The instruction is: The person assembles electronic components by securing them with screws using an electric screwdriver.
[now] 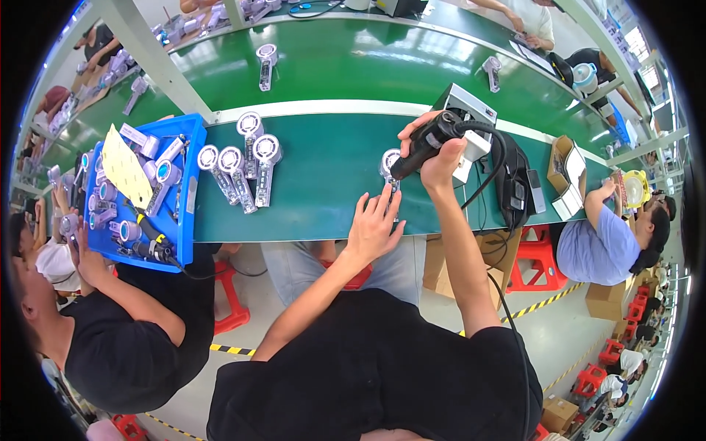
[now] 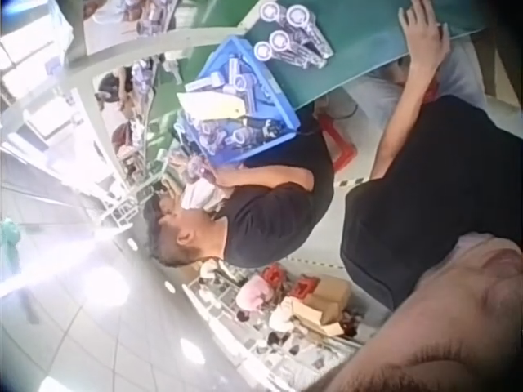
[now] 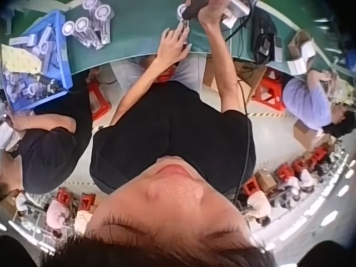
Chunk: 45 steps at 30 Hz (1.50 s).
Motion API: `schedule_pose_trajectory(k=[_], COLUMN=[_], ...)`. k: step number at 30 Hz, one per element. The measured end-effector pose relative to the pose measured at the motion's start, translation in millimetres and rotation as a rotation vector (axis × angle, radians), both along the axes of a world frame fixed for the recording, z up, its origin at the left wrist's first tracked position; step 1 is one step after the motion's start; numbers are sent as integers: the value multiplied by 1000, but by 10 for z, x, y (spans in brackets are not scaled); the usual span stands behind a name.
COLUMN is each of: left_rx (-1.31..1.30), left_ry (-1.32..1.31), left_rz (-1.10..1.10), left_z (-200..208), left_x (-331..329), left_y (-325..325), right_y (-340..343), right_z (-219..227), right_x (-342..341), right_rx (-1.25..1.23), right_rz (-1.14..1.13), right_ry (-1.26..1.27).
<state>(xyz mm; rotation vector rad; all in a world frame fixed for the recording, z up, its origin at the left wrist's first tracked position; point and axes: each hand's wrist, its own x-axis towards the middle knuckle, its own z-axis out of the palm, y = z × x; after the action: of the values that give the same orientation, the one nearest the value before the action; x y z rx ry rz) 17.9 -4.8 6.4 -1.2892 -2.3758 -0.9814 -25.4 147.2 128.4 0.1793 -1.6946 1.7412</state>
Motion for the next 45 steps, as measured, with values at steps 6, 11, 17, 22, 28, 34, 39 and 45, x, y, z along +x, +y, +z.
schedule_pose_trajectory(k=[6,11,17,22,28,34,39,45], left_rx=[-9,-20,8,14,3,-18,34,151], left_ry=[9,-9,-28,-57,-78,-76,-51,-146], left_rz=[8,4,10,-3,-25,-35,-4,-67], left_z=[10,15,4,31,53,60,42,92], left_x=[7,-2,-10,-16,-26,-122,-336,-396], left_y=[-7,-5,3,-9,-22,-31,90,74], right_y=[20,-3,-80,-128,-181,199,824,845], right_z=[-13,-22,-31,-99,-98,144,457,438], right_x=[-17,-31,1,-20,-6,114,303,154], right_rx=[-11,-25,-55,-100,-90,-52,33,72], right_rz=[28,26,29,90,107,-102,-309,-312], right_ry=[22,13,-35,-47,-32,68,130,103])
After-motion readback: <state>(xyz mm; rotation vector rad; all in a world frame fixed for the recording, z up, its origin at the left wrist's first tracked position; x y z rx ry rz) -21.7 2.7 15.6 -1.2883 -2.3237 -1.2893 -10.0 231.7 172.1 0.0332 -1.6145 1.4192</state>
